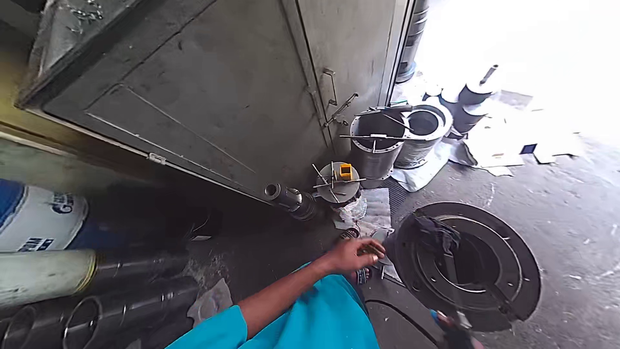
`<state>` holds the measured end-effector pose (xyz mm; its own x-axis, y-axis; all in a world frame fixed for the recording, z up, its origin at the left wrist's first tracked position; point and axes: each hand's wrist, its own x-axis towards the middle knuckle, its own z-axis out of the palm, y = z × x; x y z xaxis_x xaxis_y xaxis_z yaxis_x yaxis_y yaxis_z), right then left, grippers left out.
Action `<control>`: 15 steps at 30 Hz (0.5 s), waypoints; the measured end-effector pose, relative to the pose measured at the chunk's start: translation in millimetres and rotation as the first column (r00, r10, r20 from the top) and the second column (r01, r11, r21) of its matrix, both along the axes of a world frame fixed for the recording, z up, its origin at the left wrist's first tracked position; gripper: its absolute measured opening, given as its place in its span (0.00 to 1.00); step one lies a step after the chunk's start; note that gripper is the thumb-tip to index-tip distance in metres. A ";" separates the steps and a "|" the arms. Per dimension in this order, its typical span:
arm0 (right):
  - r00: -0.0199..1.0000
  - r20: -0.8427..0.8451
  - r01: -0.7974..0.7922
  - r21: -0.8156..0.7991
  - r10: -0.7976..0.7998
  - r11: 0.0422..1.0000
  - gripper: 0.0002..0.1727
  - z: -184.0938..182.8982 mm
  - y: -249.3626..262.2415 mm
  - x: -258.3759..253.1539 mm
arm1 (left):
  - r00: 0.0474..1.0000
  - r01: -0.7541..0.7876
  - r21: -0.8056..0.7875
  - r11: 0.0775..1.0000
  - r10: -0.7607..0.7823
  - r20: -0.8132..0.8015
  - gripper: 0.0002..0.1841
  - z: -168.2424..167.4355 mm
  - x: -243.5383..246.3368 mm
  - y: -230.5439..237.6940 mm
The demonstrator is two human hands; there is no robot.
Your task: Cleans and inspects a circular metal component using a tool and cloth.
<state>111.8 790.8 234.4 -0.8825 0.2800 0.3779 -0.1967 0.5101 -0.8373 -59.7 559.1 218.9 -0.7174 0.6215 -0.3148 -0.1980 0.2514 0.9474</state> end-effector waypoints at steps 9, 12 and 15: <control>0.870 0.210 -0.461 0.030 0.445 0.887 0.26 -54.5 -90.4 -103.3 | 0.906 0.235 -0.351 0.906 -0.335 -0.259 0.21 -19.4 -1.2 -64.4; 0.771 0.233 -0.589 -0.097 0.593 0.803 0.25 -62.2 -123.6 -140.5 | 0.942 0.125 -0.336 0.934 -0.218 -0.256 0.25 -33.6 -21.2 -104.8; 0.719 0.291 -0.625 -0.126 0.631 0.770 0.26 -70.2 -168.7 -171.7 | 0.980 0.064 -0.366 0.929 -0.128 -0.154 0.23 -30.1 -31.1 -147.7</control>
<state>-59.9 622.1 164.3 -0.9244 -0.3757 0.0659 -0.2057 0.3455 -0.9156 -90.8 411.4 188.8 -0.7229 0.5593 -0.4057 0.0019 0.5888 0.8083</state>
